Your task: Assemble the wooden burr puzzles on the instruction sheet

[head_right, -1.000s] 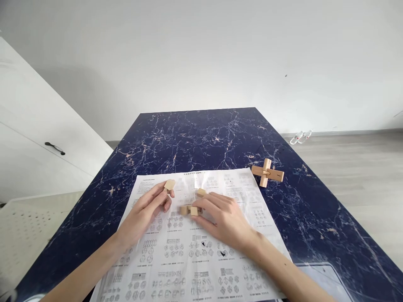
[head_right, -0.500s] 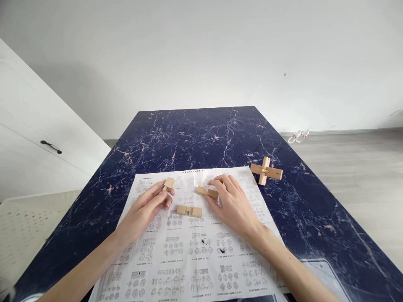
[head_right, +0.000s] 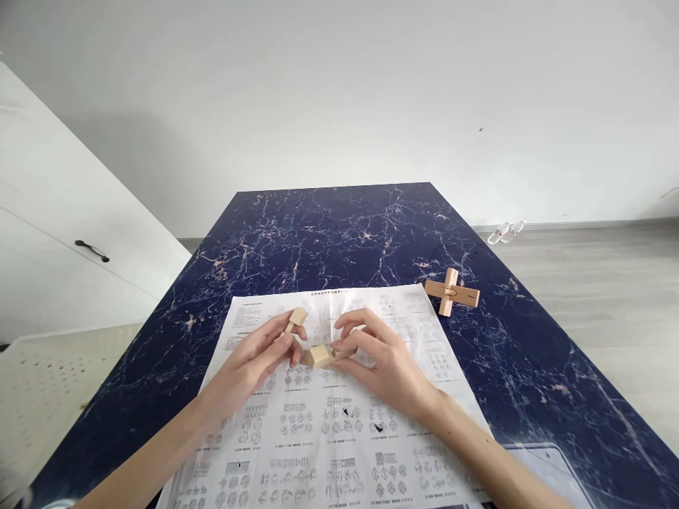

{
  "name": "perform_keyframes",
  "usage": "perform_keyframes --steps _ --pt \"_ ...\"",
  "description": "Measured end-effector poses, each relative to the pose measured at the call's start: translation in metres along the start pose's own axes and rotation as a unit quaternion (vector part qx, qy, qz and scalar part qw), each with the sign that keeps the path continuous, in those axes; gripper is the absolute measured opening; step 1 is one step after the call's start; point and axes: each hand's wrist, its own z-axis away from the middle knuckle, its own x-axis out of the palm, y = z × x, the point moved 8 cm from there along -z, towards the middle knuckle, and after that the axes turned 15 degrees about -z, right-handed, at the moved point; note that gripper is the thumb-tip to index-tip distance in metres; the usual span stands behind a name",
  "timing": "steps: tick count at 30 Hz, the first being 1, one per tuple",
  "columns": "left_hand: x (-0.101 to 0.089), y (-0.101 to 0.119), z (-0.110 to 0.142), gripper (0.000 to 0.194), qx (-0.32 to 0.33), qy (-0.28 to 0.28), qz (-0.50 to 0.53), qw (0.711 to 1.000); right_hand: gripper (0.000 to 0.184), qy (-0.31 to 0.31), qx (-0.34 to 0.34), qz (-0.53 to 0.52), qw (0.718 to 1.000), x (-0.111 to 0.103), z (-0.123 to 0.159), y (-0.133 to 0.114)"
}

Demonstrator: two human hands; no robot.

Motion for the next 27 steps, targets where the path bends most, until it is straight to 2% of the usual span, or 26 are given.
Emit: perform_keyframes --steps 4,6,11,14,18,23,25,27 --pt "0.012 0.003 0.004 0.042 0.009 -0.033 -0.027 0.999 0.015 0.002 0.034 -0.113 0.993 0.004 -0.001 0.001" --pt "0.017 0.003 0.005 0.046 0.017 -0.052 -0.045 0.997 0.021 -0.008 0.067 -0.195 0.979 0.008 -0.002 0.004" --pt "0.031 -0.001 0.01 0.054 0.014 -0.116 -0.036 0.992 0.025 -0.064 0.13 -0.407 0.902 0.026 -0.004 0.005" --pt "0.036 -0.002 0.014 0.058 0.009 -0.139 -0.027 0.99 0.026 -0.073 0.137 -0.461 0.874 0.031 -0.004 0.002" --pt "0.038 -0.001 0.015 0.061 0.012 -0.148 -0.02 0.989 0.03 -0.043 0.145 -0.42 0.895 0.026 -0.003 0.005" --pt "0.027 -0.009 0.01 0.045 -0.052 -0.094 0.005 0.994 0.026 0.006 0.092 -0.33 0.939 0.01 -0.004 0.0" --pt "0.031 -0.013 0.01 0.055 -0.077 -0.129 0.023 0.988 0.022 0.014 0.061 -0.266 0.962 0.007 -0.004 -0.005" --pt "0.042 -0.013 0.015 0.069 -0.085 -0.206 0.05 0.973 0.019 0.007 0.025 -0.192 0.981 0.007 -0.002 -0.011"
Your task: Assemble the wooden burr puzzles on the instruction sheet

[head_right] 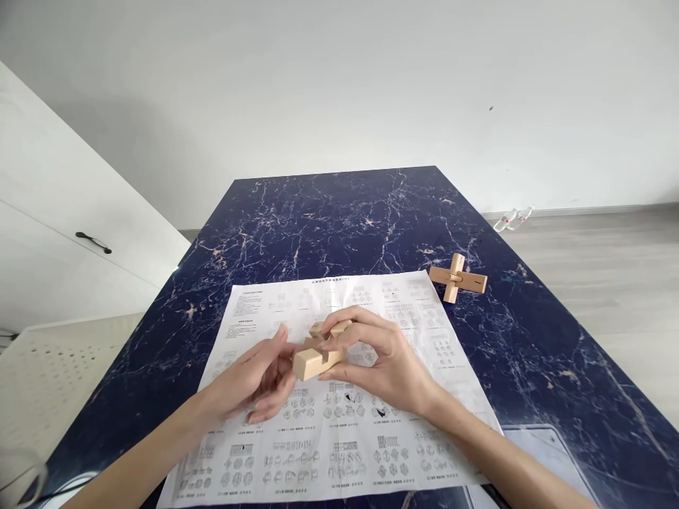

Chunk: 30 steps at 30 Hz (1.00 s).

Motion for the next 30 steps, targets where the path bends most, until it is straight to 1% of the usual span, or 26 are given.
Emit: perform_keyframes --steps 2,4,8,11,13,15,17,18,21,23,25,27,30 --pt "0.011 0.001 0.002 0.079 0.004 -0.07 0.024 0.997 0.019 -0.023 -0.036 0.06 0.997 0.006 0.003 -0.004" --pt "0.016 0.003 0.003 0.079 0.008 -0.099 0.032 0.994 0.021 -0.041 -0.062 0.098 0.992 0.01 0.007 -0.007" --pt "0.014 0.006 0.004 0.059 0.005 -0.093 0.014 0.996 0.024 -0.058 -0.081 0.163 0.981 0.01 0.011 -0.009" --pt "0.012 0.008 0.003 0.05 0.01 -0.089 0.013 0.996 0.032 -0.064 -0.086 0.207 0.972 0.01 0.01 -0.011" --pt "0.01 0.01 0.002 0.042 0.015 -0.078 0.006 0.997 0.039 -0.046 -0.096 0.231 0.967 0.007 0.008 -0.015" --pt "0.006 0.01 0.0 0.039 0.017 -0.055 -0.006 0.998 0.04 -0.002 -0.105 0.244 0.964 0.001 0.007 -0.019" --pt "0.003 0.009 -0.002 0.039 0.021 -0.028 -0.019 0.999 0.035 0.059 -0.095 0.226 0.968 -0.008 0.005 -0.02" --pt "0.001 0.009 -0.003 0.04 0.026 -0.014 -0.025 0.999 0.032 0.09 -0.079 0.2 0.972 -0.014 0.005 -0.018" --pt "-0.004 0.008 -0.004 0.038 0.047 0.016 -0.032 0.998 0.021 0.153 0.003 0.076 0.985 -0.027 0.005 -0.005" --pt "-0.005 0.007 -0.005 0.037 0.06 0.021 -0.028 0.998 0.017 0.169 0.052 -0.01 0.984 -0.029 0.005 0.004" --pt "-0.005 0.006 -0.005 0.037 0.065 0.019 -0.022 0.997 0.014 0.173 0.077 -0.074 0.979 -0.029 0.004 0.009" --pt "-0.007 0.005 -0.005 0.037 0.063 0.026 -0.021 0.997 0.015 0.172 0.093 -0.105 0.975 -0.03 0.005 0.013" --pt "-0.01 0.006 -0.005 0.038 0.063 0.043 -0.026 0.997 0.015 0.168 0.098 -0.113 0.974 -0.032 0.007 0.017"
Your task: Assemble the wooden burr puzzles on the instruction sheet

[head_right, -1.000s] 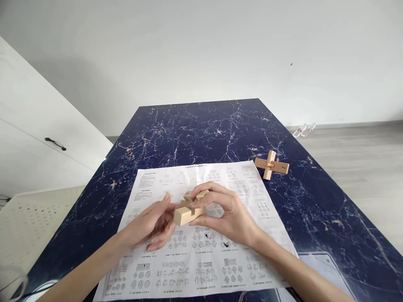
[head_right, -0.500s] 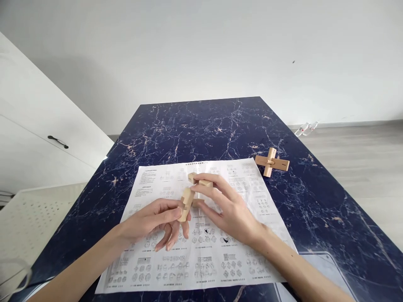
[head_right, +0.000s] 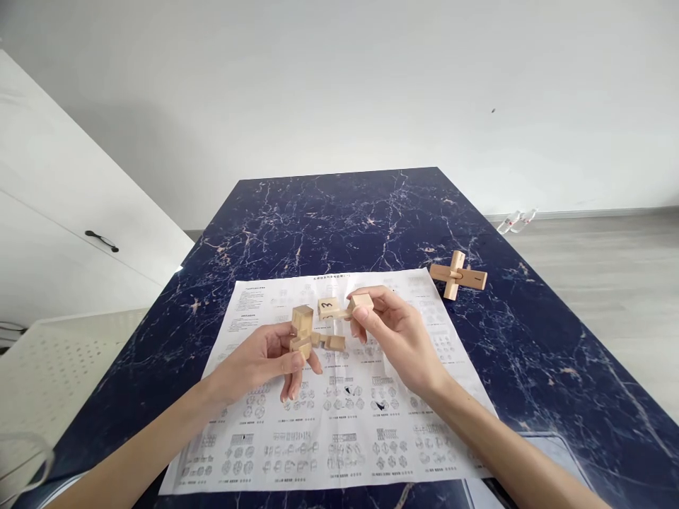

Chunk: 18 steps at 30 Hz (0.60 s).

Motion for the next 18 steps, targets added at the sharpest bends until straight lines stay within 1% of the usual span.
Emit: perform_keyframes --steps 3,7,10,12,13,16,17,18 --pt "-0.001 0.002 0.0 0.039 0.004 0.006 -0.01 1.0 0.017 -0.037 0.019 -0.003 0.999 0.005 0.002 0.003" --pt "0.001 0.002 0.001 0.034 -0.003 0.02 -0.049 0.999 0.023 -0.098 0.073 0.013 0.992 0.022 0.009 0.011" --pt "0.006 0.002 0.002 0.031 -0.017 0.028 -0.106 0.994 0.024 -0.103 0.067 0.069 0.99 0.03 0.013 0.012" --pt "0.01 0.003 0.003 0.032 -0.022 0.03 -0.124 0.992 0.024 -0.098 0.055 0.106 0.988 0.033 0.014 0.013" --pt "0.012 0.004 0.004 0.035 -0.023 0.03 -0.124 0.992 0.024 -0.097 0.052 0.12 0.987 0.034 0.014 0.014" --pt "0.017 0.006 0.006 0.062 -0.018 0.031 -0.109 0.993 0.023 -0.1 0.047 0.139 0.984 0.035 0.015 0.017" --pt "0.017 0.006 0.006 0.066 -0.013 0.031 -0.105 0.994 0.023 -0.102 0.044 0.143 0.983 0.036 0.016 0.018" --pt "0.018 0.007 0.007 0.067 -0.009 0.03 -0.104 0.994 0.023 -0.103 0.04 0.148 0.983 0.036 0.016 0.017"
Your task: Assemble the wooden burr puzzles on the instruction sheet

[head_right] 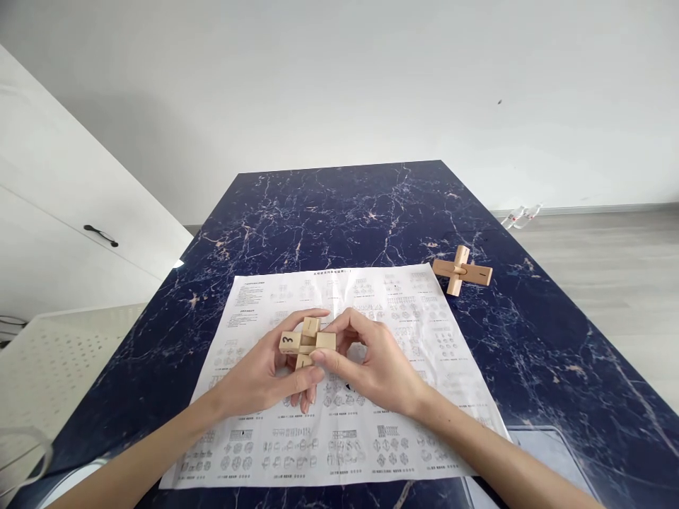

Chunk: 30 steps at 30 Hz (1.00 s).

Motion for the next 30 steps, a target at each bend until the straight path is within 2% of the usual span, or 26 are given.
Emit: perform_keyframes --steps 7,15,21,27,30 --pt "0.0 -0.001 -0.001 0.06 0.024 0.016 -0.028 0.999 0.026 0.022 -0.018 0.055 0.998 -0.001 0.002 -0.003" --pt "-0.004 -0.003 0.001 0.062 0.039 0.055 -0.044 0.997 0.026 0.034 -0.003 0.041 0.999 -0.001 0.001 -0.003" --pt "-0.009 0.003 0.003 0.039 0.09 0.088 -0.057 0.99 0.032 -0.003 0.04 -0.022 0.999 0.006 -0.001 -0.002" --pt "-0.009 0.004 0.003 0.039 0.095 0.086 -0.059 0.99 0.045 -0.041 0.111 -0.13 0.984 0.013 -0.003 0.002" --pt "-0.008 0.003 0.004 0.044 0.063 0.071 -0.042 0.995 0.044 -0.046 0.12 -0.152 0.98 0.012 -0.006 0.002"
